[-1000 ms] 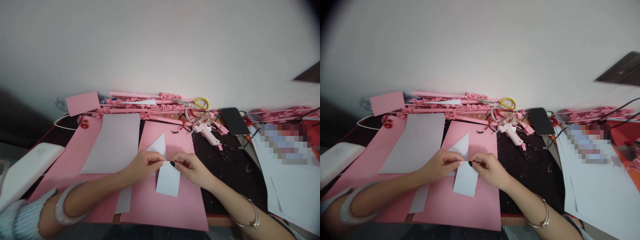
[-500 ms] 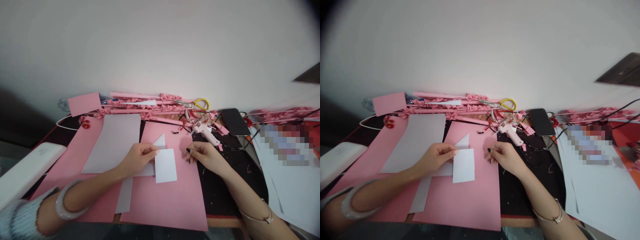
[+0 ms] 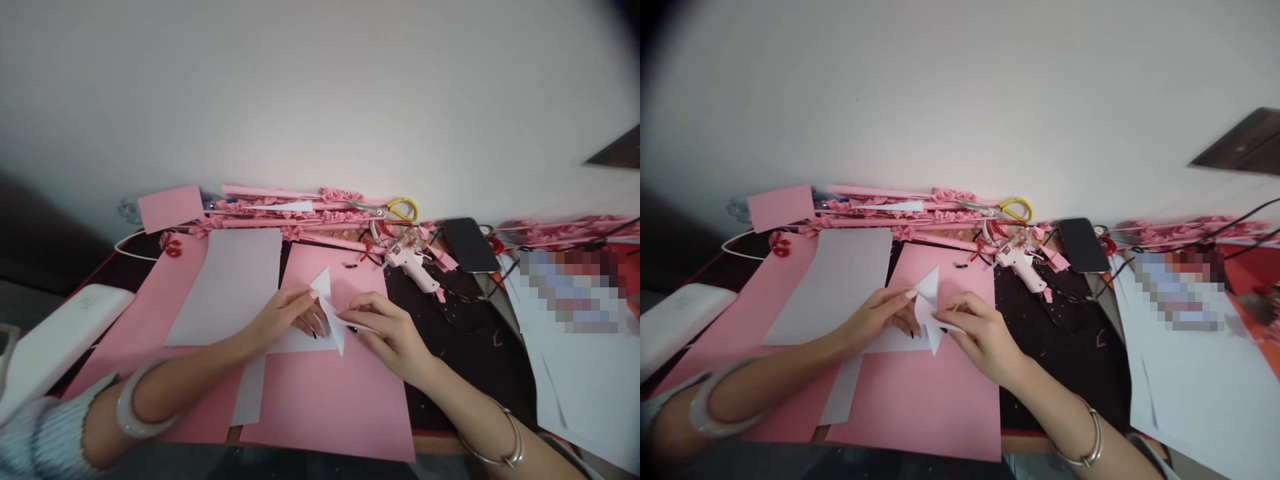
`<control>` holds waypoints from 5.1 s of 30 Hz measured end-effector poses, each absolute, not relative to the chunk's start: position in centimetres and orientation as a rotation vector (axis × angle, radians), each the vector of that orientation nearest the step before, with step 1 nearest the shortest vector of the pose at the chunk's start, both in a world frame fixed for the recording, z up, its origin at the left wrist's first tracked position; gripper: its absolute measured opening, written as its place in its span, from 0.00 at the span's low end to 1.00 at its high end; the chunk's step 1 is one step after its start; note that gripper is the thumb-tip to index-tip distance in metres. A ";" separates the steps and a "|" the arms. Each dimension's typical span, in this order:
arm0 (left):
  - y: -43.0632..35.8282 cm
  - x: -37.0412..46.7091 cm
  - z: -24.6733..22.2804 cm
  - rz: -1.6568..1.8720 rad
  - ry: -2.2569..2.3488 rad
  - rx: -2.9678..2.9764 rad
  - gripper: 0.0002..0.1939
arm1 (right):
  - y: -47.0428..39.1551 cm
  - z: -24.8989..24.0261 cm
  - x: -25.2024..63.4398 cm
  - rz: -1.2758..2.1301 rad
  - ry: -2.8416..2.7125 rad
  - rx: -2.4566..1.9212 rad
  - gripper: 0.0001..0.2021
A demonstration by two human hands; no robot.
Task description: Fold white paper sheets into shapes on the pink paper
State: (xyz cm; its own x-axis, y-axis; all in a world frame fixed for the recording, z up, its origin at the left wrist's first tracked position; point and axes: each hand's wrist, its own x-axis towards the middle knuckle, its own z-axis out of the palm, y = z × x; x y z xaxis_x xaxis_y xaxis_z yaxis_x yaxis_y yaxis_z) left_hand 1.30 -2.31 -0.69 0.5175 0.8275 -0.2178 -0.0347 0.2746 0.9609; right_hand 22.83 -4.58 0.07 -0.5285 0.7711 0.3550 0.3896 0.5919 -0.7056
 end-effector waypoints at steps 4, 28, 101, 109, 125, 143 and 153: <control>-2.5 1.5 -0.8 0.655 0.839 1.290 0.12 | -4.8 0.2 22.3 0.906 -1.923 -1.048 0.09; -3.5 1.0 -1.3 0.287 1.252 2.607 0.19 | -3.3 -0.7 23.3 0.534 -2.080 -1.719 0.08; -2.1 1.0 -1.4 0.560 1.151 2.466 0.09 | -2.7 -0.5 24.1 1.240 -1.739 -1.587 0.08; -2.3 1.3 -1.9 0.652 1.080 2.887 0.13 | -3.2 -1.2 23.6 0.766 -1.952 -1.755 0.13; -2.7 2.7 -2.2 0.260 1.171 2.897 0.16 | -3.1 -0.8 23.2 0.054 -2.432 -2.022 0.14; -2.7 2.7 -2.8 0.287 1.174 2.886 0.17 | -4.4 -0.1 23.2 0.085 -2.586 -2.058 0.12; -2.7 2.5 -2.9 0.354 1.158 2.881 0.18 | -3.7 0.6 24.1 0.454 -2.438 -1.985 0.16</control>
State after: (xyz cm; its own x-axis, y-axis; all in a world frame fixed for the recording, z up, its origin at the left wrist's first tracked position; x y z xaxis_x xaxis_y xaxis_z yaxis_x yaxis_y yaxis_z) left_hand 2.55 -2.69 -2.88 0.6997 0.6850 0.2030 0.6813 -0.7253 0.0987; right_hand 24.11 -3.75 0.58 -0.2186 0.9540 -0.2052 0.9639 0.1784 -0.1977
